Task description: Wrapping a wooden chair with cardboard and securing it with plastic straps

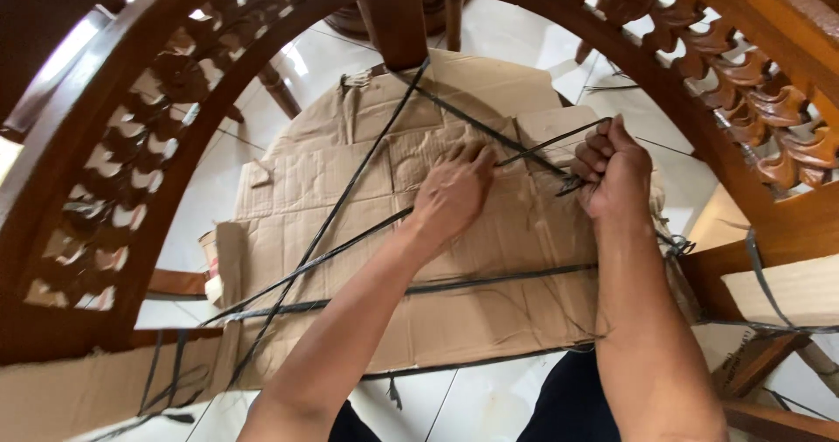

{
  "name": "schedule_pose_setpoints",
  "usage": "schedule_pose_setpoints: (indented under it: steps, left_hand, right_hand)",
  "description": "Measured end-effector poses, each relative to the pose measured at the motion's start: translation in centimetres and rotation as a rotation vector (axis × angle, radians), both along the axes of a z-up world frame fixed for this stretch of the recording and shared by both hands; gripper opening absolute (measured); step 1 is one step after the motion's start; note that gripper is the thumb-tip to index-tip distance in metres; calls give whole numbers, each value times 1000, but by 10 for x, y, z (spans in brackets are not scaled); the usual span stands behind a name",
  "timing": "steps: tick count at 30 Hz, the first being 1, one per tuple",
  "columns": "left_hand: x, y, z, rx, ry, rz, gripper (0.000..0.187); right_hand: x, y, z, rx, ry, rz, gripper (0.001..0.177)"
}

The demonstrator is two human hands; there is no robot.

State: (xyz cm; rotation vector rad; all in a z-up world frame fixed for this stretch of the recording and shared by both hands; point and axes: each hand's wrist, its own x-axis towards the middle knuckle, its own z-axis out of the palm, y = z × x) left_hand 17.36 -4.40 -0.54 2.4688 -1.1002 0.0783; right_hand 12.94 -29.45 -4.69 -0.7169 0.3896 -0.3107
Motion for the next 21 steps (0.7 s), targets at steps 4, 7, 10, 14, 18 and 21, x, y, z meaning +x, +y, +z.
schedule_pose_setpoints:
  steps: [4, 7, 10, 14, 18, 21]
  left_hand:
    - [14, -39, 9, 121, 100, -30, 49]
    - [41, -60, -27, 205, 38, -12, 43]
    - [58, -66, -41, 179, -144, -58, 31]
    - [51, -60, -18, 206, -43, -106, 40]
    - [48, -54, -6, 151, 3, -131, 25]
    - [47, -40, -12, 134, 19, -217, 18]
  right_hand:
    - [3, -1, 3, -36, -32, 5, 29]
    - [3, -6, -5, 14, -73, 55, 29]
    - [4, -10, -8, 63, -105, 89, 28]
    - [2, -10, -6, 122, -151, 98, 27]
    - [5, -12, -7, 198, -136, 101, 25]
    - [5, -17, -13, 257, -132, 78, 26]
